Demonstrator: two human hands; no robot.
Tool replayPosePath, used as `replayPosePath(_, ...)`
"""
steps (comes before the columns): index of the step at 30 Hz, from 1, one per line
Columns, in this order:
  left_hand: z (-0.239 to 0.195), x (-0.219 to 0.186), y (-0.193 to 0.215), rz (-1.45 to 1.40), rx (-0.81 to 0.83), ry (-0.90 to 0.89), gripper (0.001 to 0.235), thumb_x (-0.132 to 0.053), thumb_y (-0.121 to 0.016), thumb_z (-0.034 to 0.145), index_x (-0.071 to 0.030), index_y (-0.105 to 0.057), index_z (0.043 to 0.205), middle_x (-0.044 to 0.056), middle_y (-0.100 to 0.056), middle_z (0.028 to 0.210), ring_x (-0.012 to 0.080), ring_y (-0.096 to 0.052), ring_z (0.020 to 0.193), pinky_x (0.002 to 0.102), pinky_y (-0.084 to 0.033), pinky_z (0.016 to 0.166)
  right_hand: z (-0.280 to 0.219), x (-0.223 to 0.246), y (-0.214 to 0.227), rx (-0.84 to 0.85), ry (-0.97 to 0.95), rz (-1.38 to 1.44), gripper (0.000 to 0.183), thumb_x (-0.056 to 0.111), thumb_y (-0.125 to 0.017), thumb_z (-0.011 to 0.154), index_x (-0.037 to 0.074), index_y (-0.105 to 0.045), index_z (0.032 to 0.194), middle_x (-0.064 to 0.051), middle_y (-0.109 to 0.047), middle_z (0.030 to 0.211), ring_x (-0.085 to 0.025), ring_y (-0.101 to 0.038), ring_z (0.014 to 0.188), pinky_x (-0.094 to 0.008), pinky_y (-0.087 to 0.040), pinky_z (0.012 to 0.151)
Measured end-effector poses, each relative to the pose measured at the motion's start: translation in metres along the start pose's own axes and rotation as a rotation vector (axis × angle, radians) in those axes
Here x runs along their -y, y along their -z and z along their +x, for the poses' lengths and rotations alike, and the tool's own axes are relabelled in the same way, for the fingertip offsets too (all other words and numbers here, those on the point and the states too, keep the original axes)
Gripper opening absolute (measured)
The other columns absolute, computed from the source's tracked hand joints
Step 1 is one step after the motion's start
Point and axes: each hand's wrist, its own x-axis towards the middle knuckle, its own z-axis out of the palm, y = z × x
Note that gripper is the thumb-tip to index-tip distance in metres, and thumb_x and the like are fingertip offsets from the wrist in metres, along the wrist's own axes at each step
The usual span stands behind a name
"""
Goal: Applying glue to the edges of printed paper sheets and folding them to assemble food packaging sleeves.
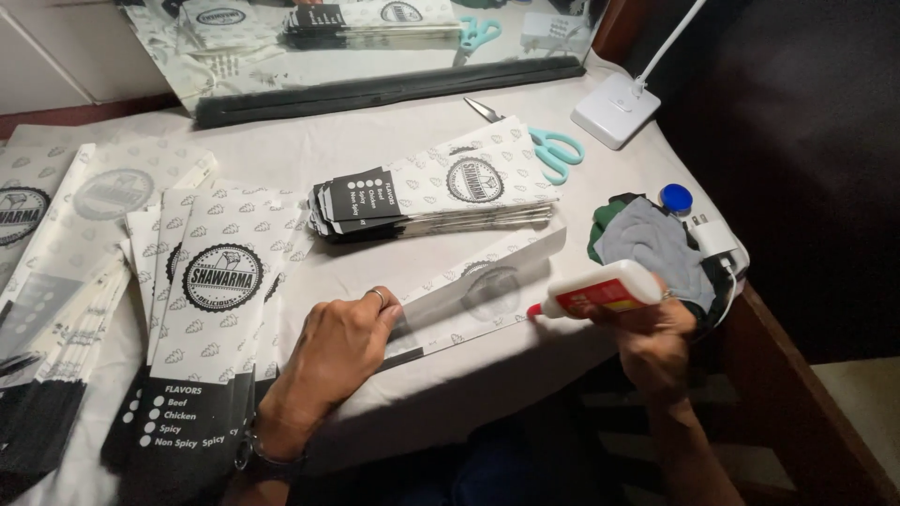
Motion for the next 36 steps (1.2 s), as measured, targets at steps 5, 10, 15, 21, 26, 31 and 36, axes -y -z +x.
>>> replayPosePath(5, 0.004, 0.005, 0.000, -0.029, 0.021, 0.053, 0.023, -0.031, -0.055, 0.101, -0.014, -0.068, 0.094, 0.015, -0.070, 0.059, 0.0400, -0.074, 0.063, 0.048, -0.058, 0.063, 0.004, -0.006, 0.015, -0.021, 0.043, -0.007, 0.048, -0.011, -0.089, 0.066, 0.000, -0.068, 0.108, -0.015, -0.070, 0.090, -0.020, -0.067, 0.087, -0.041, -0.060, 0.085)
replayPosePath(10, 0.005, 0.005, 0.003, -0.067, 0.038, 0.077, 0.021, -0.029, -0.055, 0.101, -0.013, -0.068, 0.096, 0.017, -0.071, 0.061, 0.0421, -0.074, 0.067, 0.050, -0.058, 0.066, 0.023, -0.030, 0.046, -0.042, 0.068, 0.032, 0.047, -0.011, -0.085, 0.077, -0.002, -0.064, 0.117, -0.015, -0.069, 0.098, -0.021, -0.068, 0.093, -0.040, -0.060, 0.093)
replayPosePath(15, 0.008, 0.003, 0.006, -0.081, 0.055, 0.125, 0.024, -0.030, -0.055, 0.101, -0.012, -0.070, 0.095, 0.018, -0.073, 0.064, 0.0415, -0.075, 0.068, 0.050, -0.058, 0.069, 0.016, -0.020, 0.033, -0.018, 0.030, 0.042, 0.047, -0.010, -0.086, 0.074, 0.000, -0.063, 0.113, -0.013, -0.069, 0.096, -0.019, -0.068, 0.091, -0.039, -0.060, 0.090)
replayPosePath(21, 0.014, 0.001, 0.012, -0.131, 0.060, 0.141, 0.024, -0.028, -0.058, 0.100, -0.008, -0.069, 0.091, 0.020, -0.073, 0.066, 0.0450, -0.074, 0.071, 0.053, -0.056, 0.069, -0.017, 0.001, -0.034, 0.059, 0.015, -0.052, 0.036, -0.005, -0.092, 0.066, 0.002, -0.073, 0.096, -0.012, -0.071, 0.082, -0.016, -0.065, 0.079, -0.036, -0.057, 0.082)
replayPosePath(26, 0.023, 0.003, 0.020, -0.197, 0.130, 0.189, 0.024, -0.027, -0.059, 0.097, -0.009, -0.072, 0.088, 0.015, -0.072, 0.064, 0.0429, -0.074, 0.072, 0.051, -0.056, 0.073, -0.054, 0.023, -0.087, 0.176, 0.039, 0.042, 0.030, -0.007, -0.095, 0.061, 0.000, -0.078, 0.084, -0.013, -0.073, 0.074, -0.016, -0.067, 0.072, -0.036, -0.060, 0.082)
replayPosePath(31, 0.029, 0.009, 0.024, -0.244, 0.150, 0.200, 0.022, -0.024, -0.062, 0.094, -0.007, -0.073, 0.087, 0.016, -0.071, 0.063, 0.0444, -0.073, 0.073, 0.052, -0.055, 0.073, -0.077, 0.028, -0.131, 0.367, 0.010, 0.335, 0.032, -0.009, -0.094, 0.063, -0.003, -0.075, 0.088, -0.015, -0.078, 0.076, -0.017, -0.073, 0.075, -0.040, -0.063, 0.082)
replayPosePath(36, 0.030, 0.009, 0.030, -0.254, 0.221, 0.229, 0.023, -0.028, -0.061, 0.092, -0.010, -0.075, 0.091, 0.017, -0.075, 0.074, 0.0464, -0.072, 0.083, 0.056, -0.055, 0.079, -0.089, 0.018, -0.149, 0.396, -0.154, 0.395, 0.034, -0.007, -0.091, 0.066, -0.001, -0.077, 0.096, -0.019, -0.080, 0.079, -0.025, -0.079, 0.074, -0.042, -0.066, 0.077)
